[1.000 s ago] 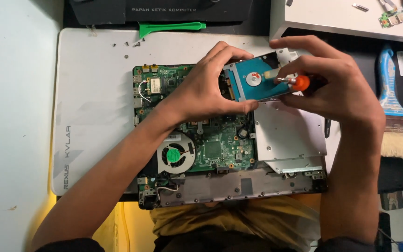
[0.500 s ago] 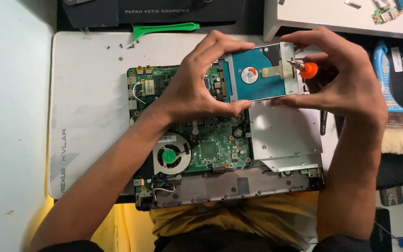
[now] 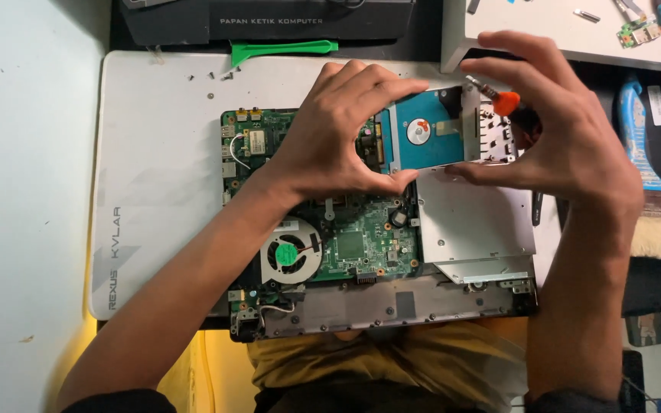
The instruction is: Reinstalling a hard drive into a laptop and cleaning the internal components with a brush.
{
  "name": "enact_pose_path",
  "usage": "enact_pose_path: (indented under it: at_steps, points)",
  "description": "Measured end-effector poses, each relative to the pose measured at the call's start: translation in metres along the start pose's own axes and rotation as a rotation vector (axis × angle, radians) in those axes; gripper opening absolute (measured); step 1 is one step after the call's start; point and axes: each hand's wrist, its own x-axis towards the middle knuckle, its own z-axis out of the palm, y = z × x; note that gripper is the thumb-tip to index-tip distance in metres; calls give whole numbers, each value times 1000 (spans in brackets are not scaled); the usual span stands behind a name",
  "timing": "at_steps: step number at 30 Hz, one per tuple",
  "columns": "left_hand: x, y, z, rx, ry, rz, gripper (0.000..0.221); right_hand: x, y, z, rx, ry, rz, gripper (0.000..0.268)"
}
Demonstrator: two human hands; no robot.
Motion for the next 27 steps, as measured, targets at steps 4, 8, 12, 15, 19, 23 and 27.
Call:
enact_pose_path:
  at_steps: [4,8,12,15,19,23,27]
  points:
    - [0,-2,3,81,10,59,103,8,-12,17,-48,-16,-57,98]
    - [-3,5,5,113,-44,36,106,5,-5,19,-43,-13,-3,91]
    - [-10,3,11,182,-133,-71,136,-1,6,6,23,-39,169,93]
    - [-11,-1,17,170,-217,-135,98,-5,20,4,3,-111,332,93]
    - [-7,1,14,102,-262,-160,68,-6,27,4,6,-162,431,96]
    - [-8,1,14,102,-269,-149,62,-3,25,7,64,-234,523,95]
    - [-9,0,16,107,-288,-152,60,-2,30,8,114,-270,617,97]
